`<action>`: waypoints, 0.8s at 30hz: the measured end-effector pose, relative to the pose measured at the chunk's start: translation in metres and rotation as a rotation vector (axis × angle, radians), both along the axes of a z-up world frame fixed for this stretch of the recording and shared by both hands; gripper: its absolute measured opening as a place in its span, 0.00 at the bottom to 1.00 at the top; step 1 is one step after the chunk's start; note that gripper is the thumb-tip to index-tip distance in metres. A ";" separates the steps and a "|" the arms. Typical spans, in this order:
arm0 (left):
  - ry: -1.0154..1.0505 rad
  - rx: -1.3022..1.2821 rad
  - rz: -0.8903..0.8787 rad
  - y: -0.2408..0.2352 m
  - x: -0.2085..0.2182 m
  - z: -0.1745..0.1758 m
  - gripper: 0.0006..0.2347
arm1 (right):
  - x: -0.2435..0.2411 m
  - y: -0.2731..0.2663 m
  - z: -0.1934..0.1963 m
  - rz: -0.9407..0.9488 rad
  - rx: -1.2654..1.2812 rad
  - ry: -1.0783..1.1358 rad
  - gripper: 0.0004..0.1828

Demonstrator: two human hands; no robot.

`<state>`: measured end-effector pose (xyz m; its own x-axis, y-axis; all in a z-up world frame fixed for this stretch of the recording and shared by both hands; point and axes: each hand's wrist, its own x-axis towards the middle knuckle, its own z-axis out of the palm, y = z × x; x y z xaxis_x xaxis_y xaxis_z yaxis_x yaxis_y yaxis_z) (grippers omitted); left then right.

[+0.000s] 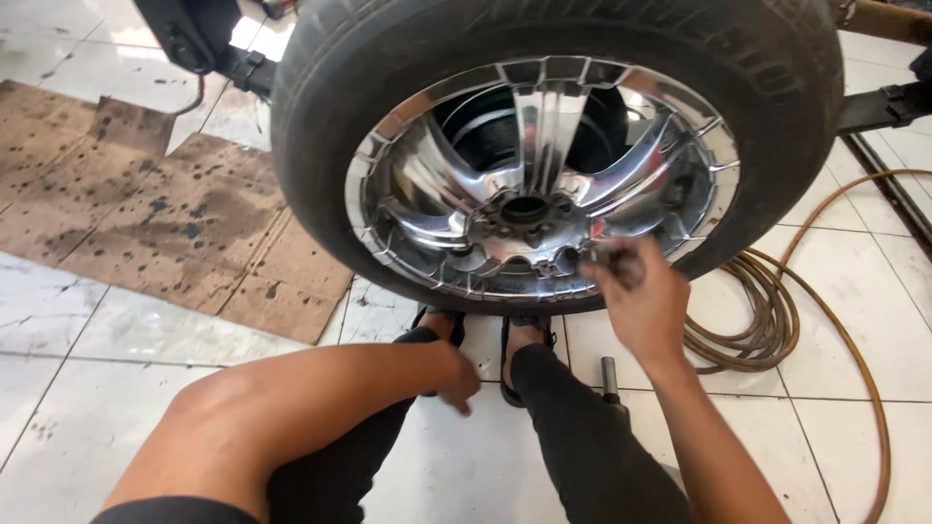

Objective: The person installs a wheel hub onto a vehicle axle, then lifts a tire and mounts it onto the hub. They hand-tighten several lug nuts to secure the wheel in place.

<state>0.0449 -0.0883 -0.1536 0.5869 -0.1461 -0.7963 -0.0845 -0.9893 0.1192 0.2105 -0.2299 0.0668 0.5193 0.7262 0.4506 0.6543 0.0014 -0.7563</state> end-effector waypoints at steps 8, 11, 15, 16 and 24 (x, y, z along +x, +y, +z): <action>-0.233 -0.039 0.264 0.000 0.007 0.076 0.22 | -0.037 0.049 -0.009 -0.027 0.403 -0.021 0.14; -0.217 -0.068 0.226 0.001 0.004 0.066 0.22 | -0.042 0.058 -0.034 -0.104 0.418 0.011 0.15; -0.001 0.050 0.250 0.006 -0.012 0.085 0.27 | -0.048 0.083 -0.040 -0.110 0.569 0.114 0.11; -0.002 0.056 0.247 0.011 -0.012 0.076 0.27 | -0.049 0.087 -0.037 -0.113 0.575 0.113 0.11; -0.161 0.009 0.226 0.034 -0.017 0.047 0.22 | -0.047 0.101 -0.029 -0.291 0.541 -0.186 0.09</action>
<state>0.0281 -0.0542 -0.1066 0.7230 0.0098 -0.6908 0.1214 -0.9861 0.1131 0.1633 -0.1288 0.0376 0.5386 0.2117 0.8155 0.8056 0.1539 -0.5721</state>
